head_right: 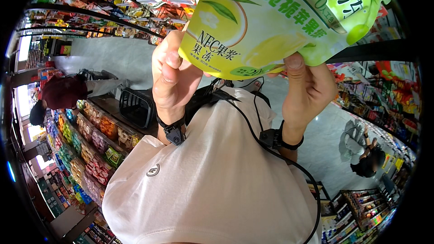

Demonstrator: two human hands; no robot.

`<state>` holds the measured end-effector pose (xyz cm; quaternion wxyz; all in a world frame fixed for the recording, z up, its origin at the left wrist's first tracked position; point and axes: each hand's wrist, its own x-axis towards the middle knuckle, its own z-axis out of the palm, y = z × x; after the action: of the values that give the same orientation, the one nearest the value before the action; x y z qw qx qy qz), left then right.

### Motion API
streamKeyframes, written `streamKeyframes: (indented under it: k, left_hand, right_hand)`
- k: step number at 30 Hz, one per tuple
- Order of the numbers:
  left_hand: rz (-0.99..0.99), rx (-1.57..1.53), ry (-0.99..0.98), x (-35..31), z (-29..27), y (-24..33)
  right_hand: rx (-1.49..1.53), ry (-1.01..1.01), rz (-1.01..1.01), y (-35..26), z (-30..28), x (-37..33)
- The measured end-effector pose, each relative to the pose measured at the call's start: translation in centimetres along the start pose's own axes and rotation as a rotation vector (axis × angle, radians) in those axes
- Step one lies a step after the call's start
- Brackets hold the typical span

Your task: Browsing and examining various packaged snacks in a supermarket aisle.

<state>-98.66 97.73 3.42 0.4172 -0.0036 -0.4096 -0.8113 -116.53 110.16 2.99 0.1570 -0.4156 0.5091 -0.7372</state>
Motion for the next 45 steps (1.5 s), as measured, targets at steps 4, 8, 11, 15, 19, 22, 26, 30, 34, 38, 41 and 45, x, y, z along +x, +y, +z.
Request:
streamKeyframes:
  k: [4,8,11,15,19,22,26,30,34,38,41,45]
  left_hand:
    - [0.025,0.009,-0.006,0.0,0.0,0.0]
    - [0.013,0.007,0.024,-0.2,0.2,0.1]
    - [0.02,0.019,0.03,-0.1,0.1,0.0]
    - [0.063,0.025,0.02,0.0,0.2,-0.4]
    - [0.095,0.031,0.006,0.1,0.0,-0.7]
    - [0.077,0.014,0.004,0.1,-0.1,-0.6]
    - [0.079,0.025,0.003,0.1,-0.2,-0.7]
    - [0.09,0.021,-0.007,0.1,-0.3,-0.9]
    - [0.085,0.027,-0.019,0.2,-0.5,-0.8]
    - [0.111,0.036,-0.004,0.5,-0.1,-0.9]
    - [0.134,0.055,-0.011,0.6,-0.2,-1.1]
    - [0.188,0.097,-0.023,0.7,-0.5,-0.8]
  right_hand:
    - [-0.001,-0.009,0.015,-0.1,0.0,-0.1]
    - [-0.034,0.003,0.003,-0.2,-0.1,0.0]
    - [-0.018,-0.013,0.01,-0.3,0.0,0.1]
    - [-0.033,-0.016,0.006,-0.4,0.1,0.0]
    - [-0.073,0.051,-0.019,-0.2,0.4,0.1]
    - [-0.092,0.094,-0.057,-0.2,0.5,0.3]
    - [-0.092,0.083,-0.071,0.1,0.2,0.2]
    - [-0.051,0.071,-0.066,0.0,0.4,0.3]
    - [-0.045,0.08,-0.052,-0.1,0.4,0.3]
    - [-0.029,0.062,-0.068,-0.1,0.2,0.4]
    - [-0.102,0.08,-0.077,-0.1,0.0,0.3]
    - [-0.119,0.093,-0.077,-0.5,0.2,0.3]
